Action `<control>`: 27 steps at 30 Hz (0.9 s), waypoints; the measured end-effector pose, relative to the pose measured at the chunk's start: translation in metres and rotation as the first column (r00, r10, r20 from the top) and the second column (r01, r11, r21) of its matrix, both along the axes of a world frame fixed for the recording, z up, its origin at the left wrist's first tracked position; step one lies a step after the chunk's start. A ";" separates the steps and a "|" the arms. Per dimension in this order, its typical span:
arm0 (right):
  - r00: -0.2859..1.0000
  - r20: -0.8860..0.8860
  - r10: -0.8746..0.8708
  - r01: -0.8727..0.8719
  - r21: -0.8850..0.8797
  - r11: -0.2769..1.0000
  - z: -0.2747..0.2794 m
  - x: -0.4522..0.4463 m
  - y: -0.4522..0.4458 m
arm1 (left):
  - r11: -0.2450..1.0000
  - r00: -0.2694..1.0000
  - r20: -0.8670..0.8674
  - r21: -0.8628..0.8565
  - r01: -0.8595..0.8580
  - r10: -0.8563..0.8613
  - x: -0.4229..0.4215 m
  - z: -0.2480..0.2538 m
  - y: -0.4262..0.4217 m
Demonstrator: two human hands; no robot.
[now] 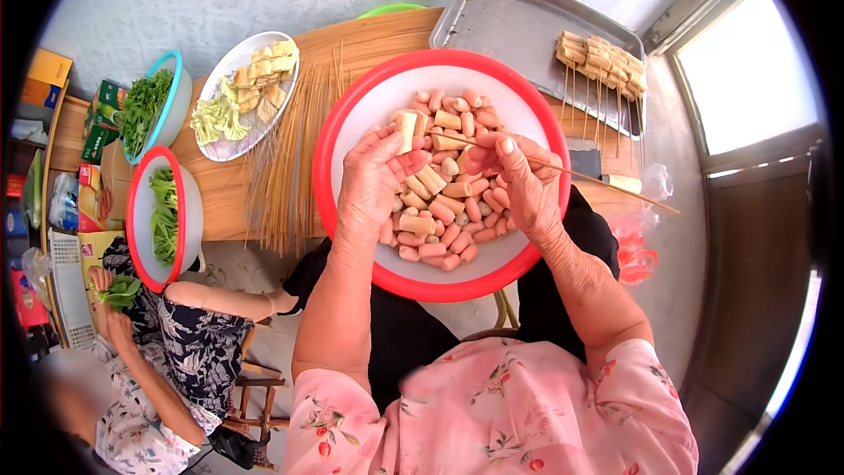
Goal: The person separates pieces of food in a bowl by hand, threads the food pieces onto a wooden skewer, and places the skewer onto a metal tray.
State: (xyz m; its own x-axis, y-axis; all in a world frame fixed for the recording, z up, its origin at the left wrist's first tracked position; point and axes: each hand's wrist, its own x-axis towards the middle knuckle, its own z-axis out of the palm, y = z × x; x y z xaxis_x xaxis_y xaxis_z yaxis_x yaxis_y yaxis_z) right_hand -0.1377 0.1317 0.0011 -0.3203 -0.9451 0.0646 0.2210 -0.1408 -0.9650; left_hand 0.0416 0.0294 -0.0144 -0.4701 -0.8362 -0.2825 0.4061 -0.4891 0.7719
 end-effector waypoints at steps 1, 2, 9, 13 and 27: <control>1.000 -0.026 -0.006 0.006 0.017 1.000 0.001 0.001 0.000 | 1.000 1.000 0.010 0.006 0.009 -0.009 0.001 0.001 0.000; 0.999 -0.051 -0.010 0.012 0.035 0.999 0.001 0.001 0.000 | 1.000 1.000 0.020 0.013 0.017 -0.017 0.001 0.001 0.000; 0.993 -0.118 0.003 -0.001 0.021 1.000 -0.003 0.001 -0.003 | 1.000 1.000 -0.011 0.015 -0.004 0.004 -0.002 0.000 0.000; 0.995 -0.098 0.021 -0.015 0.062 0.998 -0.002 -0.001 -0.003 | 0.999 1.000 -0.019 0.030 0.013 -0.012 -0.002 -0.001 -0.002; 0.981 0.190 0.025 -0.035 0.049 0.998 -0.012 0.007 -0.006 | 0.984 0.983 -0.181 0.175 0.025 0.007 -0.013 -0.009 0.012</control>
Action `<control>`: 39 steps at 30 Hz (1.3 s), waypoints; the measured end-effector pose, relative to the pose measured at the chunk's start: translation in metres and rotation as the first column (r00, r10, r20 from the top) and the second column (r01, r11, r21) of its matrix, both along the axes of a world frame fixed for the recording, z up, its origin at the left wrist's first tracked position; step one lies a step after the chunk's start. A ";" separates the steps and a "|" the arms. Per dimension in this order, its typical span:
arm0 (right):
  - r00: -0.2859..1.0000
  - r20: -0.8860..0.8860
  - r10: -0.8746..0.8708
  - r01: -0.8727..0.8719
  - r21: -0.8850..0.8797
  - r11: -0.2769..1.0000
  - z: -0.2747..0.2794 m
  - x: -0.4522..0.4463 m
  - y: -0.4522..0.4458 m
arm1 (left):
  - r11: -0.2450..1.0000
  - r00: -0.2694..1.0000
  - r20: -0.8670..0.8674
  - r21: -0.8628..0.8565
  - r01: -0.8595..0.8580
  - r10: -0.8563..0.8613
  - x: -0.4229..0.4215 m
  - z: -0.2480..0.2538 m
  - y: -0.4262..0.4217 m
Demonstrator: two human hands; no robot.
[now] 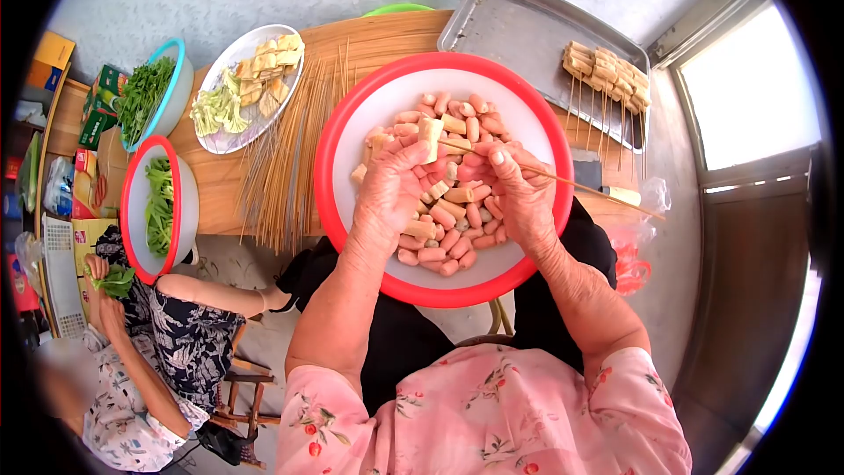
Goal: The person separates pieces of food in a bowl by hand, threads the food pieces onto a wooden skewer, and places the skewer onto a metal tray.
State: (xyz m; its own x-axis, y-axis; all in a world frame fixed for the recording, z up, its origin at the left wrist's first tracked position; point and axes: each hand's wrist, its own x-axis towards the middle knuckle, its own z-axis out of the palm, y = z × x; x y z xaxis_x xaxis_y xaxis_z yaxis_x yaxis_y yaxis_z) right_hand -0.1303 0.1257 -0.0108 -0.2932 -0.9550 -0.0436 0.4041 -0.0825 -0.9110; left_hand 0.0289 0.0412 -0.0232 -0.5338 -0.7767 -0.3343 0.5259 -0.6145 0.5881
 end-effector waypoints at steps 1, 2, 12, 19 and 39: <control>1.000 -0.007 0.007 -0.007 -0.003 1.000 0.001 0.001 0.000 | 1.000 1.000 -0.010 0.019 0.002 -0.002 -0.003 0.001 0.003; 1.000 -0.015 0.014 -0.014 -0.004 1.000 0.001 0.002 0.000 | 0.999 1.000 -0.020 0.040 0.003 -0.002 -0.006 0.002 0.007; 0.989 -0.130 -0.068 0.077 0.068 0.995 0.005 -0.003 -0.001 | 1.000 0.999 0.033 0.003 -0.002 0.002 -0.017 0.003 0.019; 0.994 -0.101 -0.033 0.040 0.067 0.997 -0.003 0.001 -0.003 | 0.996 0.996 0.017 -0.005 0.090 -0.090 -0.017 -0.007 0.018; 0.996 0.063 -0.061 0.055 0.096 0.994 -0.002 -0.003 -0.004 | 0.952 0.948 0.306 -0.252 0.175 -0.093 0.002 0.011 0.006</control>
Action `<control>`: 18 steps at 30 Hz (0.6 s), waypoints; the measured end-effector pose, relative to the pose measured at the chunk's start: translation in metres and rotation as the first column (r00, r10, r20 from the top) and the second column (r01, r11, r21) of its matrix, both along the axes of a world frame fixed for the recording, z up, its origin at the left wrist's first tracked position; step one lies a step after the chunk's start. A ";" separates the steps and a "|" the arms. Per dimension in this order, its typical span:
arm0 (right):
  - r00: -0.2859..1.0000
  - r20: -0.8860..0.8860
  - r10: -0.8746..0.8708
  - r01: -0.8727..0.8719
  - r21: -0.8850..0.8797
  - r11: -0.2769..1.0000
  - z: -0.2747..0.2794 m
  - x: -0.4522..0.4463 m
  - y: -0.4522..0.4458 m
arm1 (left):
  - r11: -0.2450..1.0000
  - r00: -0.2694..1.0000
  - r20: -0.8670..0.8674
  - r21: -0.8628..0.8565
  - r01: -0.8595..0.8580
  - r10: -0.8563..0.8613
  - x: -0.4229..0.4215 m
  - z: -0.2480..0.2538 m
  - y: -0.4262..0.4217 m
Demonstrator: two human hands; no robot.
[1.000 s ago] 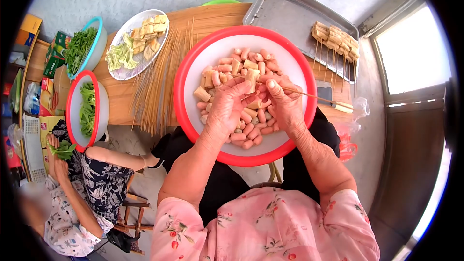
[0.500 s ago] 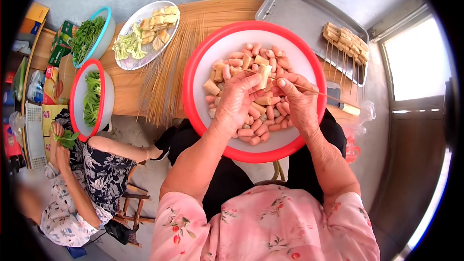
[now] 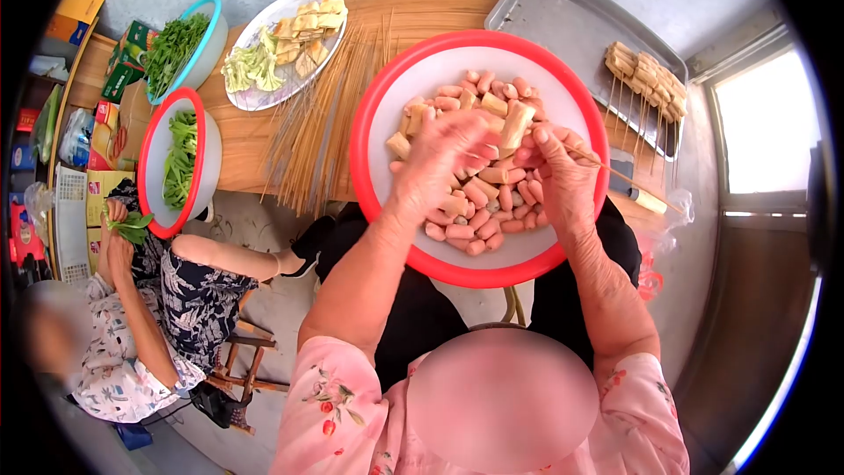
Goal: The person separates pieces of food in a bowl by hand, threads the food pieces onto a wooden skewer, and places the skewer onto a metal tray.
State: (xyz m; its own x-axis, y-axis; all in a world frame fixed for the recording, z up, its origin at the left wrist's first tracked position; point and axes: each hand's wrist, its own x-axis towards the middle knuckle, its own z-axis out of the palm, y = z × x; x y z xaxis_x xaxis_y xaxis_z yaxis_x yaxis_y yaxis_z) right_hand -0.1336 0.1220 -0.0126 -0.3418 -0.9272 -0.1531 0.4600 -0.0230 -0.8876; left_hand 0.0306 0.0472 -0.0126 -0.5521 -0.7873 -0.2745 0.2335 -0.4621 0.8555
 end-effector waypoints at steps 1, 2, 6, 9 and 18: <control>0.999 0.032 -0.030 0.031 -0.027 0.999 0.001 -0.006 -0.001 | 0.981 0.974 0.216 -0.193 -0.029 0.072 0.012 0.018 -0.005; 0.996 0.065 -0.058 0.061 -0.052 0.997 0.001 -0.010 -0.001 | 0.915 0.939 0.297 -0.401 -0.041 0.172 0.021 -0.001 -0.018; 0.995 0.075 -0.066 0.073 -0.100 0.992 -0.002 -0.017 -0.001 | 0.379 0.095 0.832 -0.347 0.858 0.547 0.052 -0.032 -0.042; 0.994 0.092 -0.052 0.060 -0.089 0.994 -0.001 -0.015 0.001 | 0.155 0.265 0.646 -0.517 0.842 0.716 0.055 -0.050 -0.035; 0.990 0.126 -0.056 0.063 -0.054 0.997 0.001 -0.017 0.003 | 0.325 0.147 0.815 -0.380 0.866 0.560 0.061 -0.053 -0.036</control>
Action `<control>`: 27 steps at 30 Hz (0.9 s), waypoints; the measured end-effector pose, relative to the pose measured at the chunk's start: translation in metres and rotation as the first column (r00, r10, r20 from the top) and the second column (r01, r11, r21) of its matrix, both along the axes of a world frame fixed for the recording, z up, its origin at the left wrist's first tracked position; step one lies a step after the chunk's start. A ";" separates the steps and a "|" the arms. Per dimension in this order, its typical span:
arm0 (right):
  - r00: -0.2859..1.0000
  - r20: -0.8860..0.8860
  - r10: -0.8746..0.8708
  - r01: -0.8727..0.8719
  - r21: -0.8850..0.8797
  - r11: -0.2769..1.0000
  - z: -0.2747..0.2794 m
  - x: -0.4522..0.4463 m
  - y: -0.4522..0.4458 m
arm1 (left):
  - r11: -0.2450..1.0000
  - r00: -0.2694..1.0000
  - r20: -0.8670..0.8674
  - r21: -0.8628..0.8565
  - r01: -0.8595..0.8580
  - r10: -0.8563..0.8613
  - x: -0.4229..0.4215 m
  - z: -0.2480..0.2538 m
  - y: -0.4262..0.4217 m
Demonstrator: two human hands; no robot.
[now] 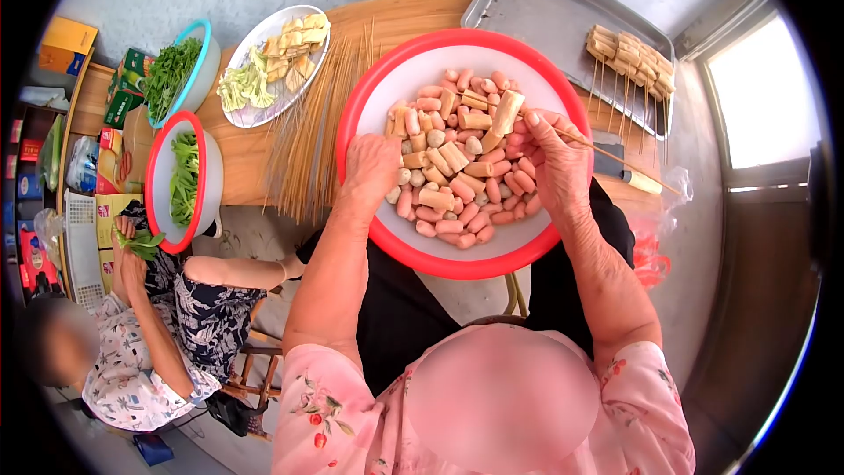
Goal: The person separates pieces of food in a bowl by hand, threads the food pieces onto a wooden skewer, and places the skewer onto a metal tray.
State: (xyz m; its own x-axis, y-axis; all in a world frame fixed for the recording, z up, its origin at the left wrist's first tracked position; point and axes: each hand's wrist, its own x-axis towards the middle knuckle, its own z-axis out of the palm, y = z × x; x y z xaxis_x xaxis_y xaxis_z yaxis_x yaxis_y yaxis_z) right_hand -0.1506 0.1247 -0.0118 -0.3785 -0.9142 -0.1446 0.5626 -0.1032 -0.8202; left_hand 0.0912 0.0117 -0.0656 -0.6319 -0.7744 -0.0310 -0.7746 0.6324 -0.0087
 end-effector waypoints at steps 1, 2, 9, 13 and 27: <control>1.000 0.001 -0.002 0.002 0.003 1.000 0.001 0.001 0.000 | 1.000 1.000 0.001 -0.003 0.002 -0.002 -0.004 0.013 0.004; 1.000 0.002 -0.005 0.005 0.000 1.000 0.001 0.002 0.001 | 0.978 0.973 -0.168 0.158 -0.133 0.160 -0.009 0.026 0.011; 0.971 -0.225 0.087 -0.075 0.062 0.995 0.010 0.019 0.007 | 0.342 0.132 -0.418 0.857 0.385 0.899 -0.031 0.044 0.021; 0.945 -0.313 0.100 -0.092 0.039 0.995 0.011 0.021 0.011 | 0.304 0.008 -0.363 0.792 0.529 0.932 -0.036 0.047 0.025; 0.951 -0.296 0.083 -0.076 0.033 0.997 0.014 0.026 0.007 | 0.260 -0.034 -0.317 0.707 0.658 0.948 -0.029 0.044 0.015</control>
State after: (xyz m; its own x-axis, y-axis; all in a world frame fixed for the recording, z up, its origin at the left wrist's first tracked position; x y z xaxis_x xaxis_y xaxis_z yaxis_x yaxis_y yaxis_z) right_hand -0.1242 0.1321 0.0017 -0.3334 -0.9412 -0.0556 0.2987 -0.0495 -0.9531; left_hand 0.0618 0.0265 -0.0216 -0.5115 -0.7944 -0.3277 0.4356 -0.5684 0.6980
